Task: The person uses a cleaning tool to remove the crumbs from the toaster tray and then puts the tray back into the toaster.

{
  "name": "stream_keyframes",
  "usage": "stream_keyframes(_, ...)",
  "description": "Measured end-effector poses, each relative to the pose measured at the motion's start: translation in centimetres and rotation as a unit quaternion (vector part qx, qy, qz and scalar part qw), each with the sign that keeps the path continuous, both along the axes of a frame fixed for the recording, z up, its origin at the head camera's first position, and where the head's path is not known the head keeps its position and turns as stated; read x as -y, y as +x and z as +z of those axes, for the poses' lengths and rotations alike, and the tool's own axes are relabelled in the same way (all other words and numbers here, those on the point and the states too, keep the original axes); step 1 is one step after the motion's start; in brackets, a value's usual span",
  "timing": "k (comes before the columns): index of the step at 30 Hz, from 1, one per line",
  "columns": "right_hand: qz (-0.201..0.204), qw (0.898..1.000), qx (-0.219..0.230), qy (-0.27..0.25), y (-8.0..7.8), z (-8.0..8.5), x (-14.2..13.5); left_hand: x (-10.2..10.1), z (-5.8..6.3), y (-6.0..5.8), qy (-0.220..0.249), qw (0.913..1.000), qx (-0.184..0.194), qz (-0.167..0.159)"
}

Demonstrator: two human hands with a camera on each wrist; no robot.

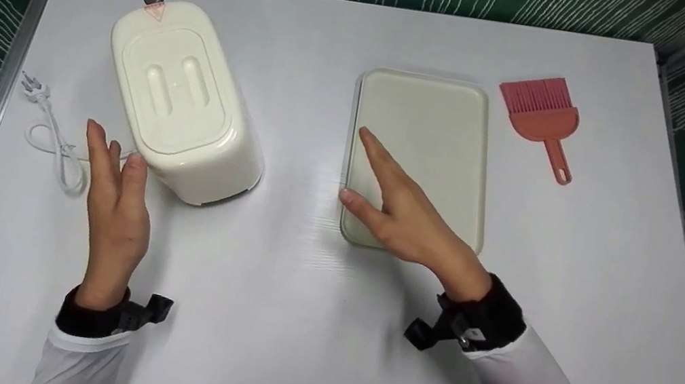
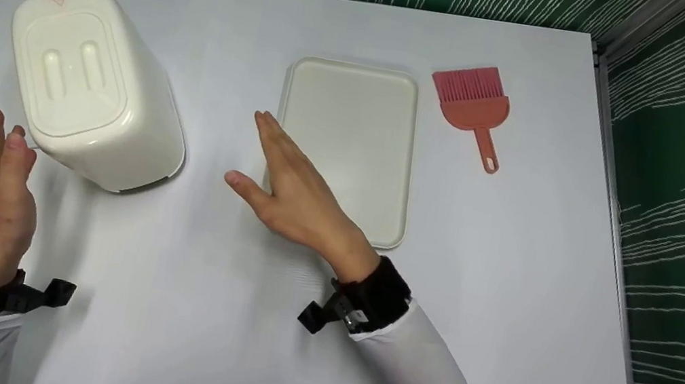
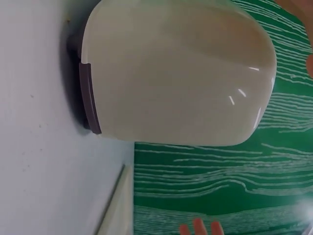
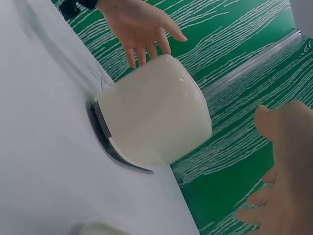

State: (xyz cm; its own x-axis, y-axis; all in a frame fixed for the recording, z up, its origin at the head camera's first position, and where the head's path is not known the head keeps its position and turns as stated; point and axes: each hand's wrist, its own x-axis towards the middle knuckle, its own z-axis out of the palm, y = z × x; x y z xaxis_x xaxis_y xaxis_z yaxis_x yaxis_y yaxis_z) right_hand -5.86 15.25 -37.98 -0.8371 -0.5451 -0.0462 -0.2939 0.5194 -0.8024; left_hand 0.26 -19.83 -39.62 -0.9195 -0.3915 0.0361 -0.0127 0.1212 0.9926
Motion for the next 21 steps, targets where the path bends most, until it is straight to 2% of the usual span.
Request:
stream_keyframes(2,0.01,1.0,0.014,-0.007,-0.1,-0.1,1.0,-0.1,0.1,-0.1,0.004,1.0,0.002,0.0)
stream_keyframes(9,0.047,0.998,0.048,-0.007,-0.1,-0.7,4.1,-0.2,0.2,-0.1,-0.024,0.9997,0.002,-0.005)
stream_keyframes(13,0.054,0.996,0.069,-0.014,-0.3,-1.1,5.2,-0.4,0.1,-0.7,0.013,0.9999,-0.007,-0.009)
stream_keyframes(21,0.053,0.992,0.1,-0.05,-0.7,-1.6,7.8,-0.6,0.0,-1.4,0.022,0.9997,-0.011,-0.008)
